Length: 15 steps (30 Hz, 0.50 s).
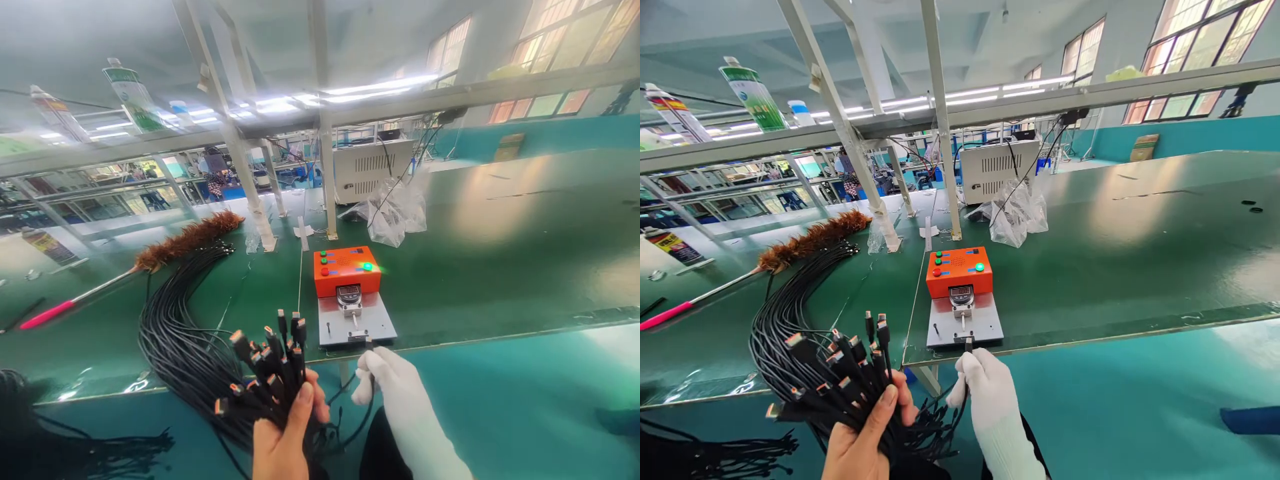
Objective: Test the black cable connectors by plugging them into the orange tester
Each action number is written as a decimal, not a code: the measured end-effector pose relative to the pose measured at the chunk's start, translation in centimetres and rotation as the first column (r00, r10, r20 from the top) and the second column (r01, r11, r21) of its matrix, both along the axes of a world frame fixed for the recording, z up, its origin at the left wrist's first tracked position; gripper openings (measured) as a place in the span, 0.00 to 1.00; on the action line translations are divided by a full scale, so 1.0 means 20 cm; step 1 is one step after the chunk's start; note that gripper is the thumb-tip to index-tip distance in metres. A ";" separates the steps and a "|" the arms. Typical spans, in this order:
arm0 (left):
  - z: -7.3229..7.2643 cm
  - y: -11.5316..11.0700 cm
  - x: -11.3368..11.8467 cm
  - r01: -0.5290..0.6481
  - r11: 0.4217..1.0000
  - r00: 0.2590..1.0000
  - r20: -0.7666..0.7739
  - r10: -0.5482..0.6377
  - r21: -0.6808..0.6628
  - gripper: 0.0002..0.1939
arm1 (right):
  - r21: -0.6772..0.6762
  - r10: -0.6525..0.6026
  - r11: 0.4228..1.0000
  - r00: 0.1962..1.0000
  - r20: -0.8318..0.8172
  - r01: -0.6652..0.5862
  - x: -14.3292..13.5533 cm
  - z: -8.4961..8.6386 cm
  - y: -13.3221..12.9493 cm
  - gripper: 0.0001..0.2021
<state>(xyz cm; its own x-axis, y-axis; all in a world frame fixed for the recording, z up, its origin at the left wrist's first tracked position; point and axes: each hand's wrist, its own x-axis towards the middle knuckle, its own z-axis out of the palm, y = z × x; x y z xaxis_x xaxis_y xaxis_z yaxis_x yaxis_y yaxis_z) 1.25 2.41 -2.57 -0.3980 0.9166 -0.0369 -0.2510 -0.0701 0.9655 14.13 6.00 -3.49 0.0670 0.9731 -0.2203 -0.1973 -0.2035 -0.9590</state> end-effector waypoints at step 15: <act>0.05 -0.02 0.00 0.074 0.997 0.996 0.055 -0.072 -0.027 0.12 | -0.010 0.084 0.996 0.996 -0.011 -0.085 0.02 -0.07 0.11 0.12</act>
<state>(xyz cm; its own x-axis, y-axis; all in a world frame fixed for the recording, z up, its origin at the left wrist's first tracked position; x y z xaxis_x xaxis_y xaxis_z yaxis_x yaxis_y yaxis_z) 1.33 2.07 -1.48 -0.3268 0.9413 -0.0839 -0.3063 -0.0215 0.9517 14.52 8.11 -4.84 -0.0178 0.9729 -0.2304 -0.1892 -0.2296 -0.9547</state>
